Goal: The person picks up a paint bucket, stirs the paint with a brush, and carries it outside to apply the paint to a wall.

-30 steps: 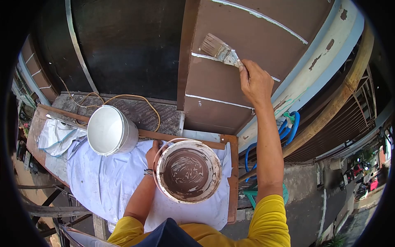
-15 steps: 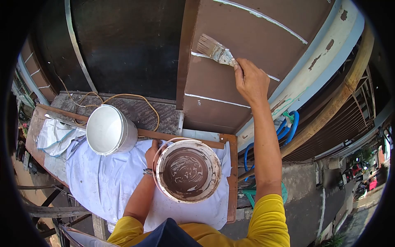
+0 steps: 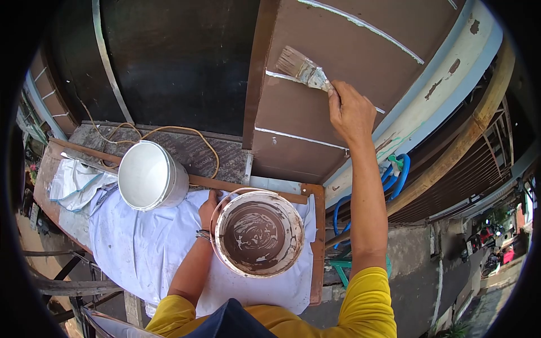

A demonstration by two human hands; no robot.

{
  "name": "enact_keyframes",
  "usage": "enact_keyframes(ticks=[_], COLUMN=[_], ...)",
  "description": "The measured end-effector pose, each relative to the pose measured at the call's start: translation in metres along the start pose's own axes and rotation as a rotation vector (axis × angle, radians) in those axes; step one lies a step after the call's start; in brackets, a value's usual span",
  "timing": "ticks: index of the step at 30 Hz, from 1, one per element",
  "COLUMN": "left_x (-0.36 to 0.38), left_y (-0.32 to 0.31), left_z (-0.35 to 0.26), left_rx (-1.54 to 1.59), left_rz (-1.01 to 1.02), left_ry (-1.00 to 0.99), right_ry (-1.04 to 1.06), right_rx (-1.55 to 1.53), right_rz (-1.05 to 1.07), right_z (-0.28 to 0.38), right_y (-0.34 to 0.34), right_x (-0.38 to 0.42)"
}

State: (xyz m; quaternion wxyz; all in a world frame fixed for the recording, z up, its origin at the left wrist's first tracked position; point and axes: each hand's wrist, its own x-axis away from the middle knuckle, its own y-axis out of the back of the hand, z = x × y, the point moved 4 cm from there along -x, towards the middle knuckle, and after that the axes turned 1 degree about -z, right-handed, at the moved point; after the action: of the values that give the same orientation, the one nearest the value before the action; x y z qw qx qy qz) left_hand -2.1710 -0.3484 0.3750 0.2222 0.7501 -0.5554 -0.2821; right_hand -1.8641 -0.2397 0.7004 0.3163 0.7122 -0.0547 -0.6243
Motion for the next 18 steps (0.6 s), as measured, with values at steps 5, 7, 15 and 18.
enact_keyframes(ticks=[5,7,15,18], left_x=[0.0011,0.0010,0.0012,0.0012], left_y=[0.0016,0.0020,0.0011,0.0022], left_z=[-0.0031,-0.0021,-0.0021,-0.0030], left_rx=[0.001,-0.008,-0.001,-0.013], left_rz=[-0.010,0.004,-0.021,-0.010], left_ry=[-0.010,0.003,-0.025,-0.016], right_ry=[0.025,0.022,0.006,0.002], right_rx=[0.004,0.002,-0.023,0.025], right_rz=[0.004,-0.006,0.005,0.012], right_z=[0.0025,0.0041,0.0073,0.0060], right_y=[0.0008,0.0010,-0.0018,0.0007], right_x=[-0.0034,-0.0054,-0.0018,-0.0022])
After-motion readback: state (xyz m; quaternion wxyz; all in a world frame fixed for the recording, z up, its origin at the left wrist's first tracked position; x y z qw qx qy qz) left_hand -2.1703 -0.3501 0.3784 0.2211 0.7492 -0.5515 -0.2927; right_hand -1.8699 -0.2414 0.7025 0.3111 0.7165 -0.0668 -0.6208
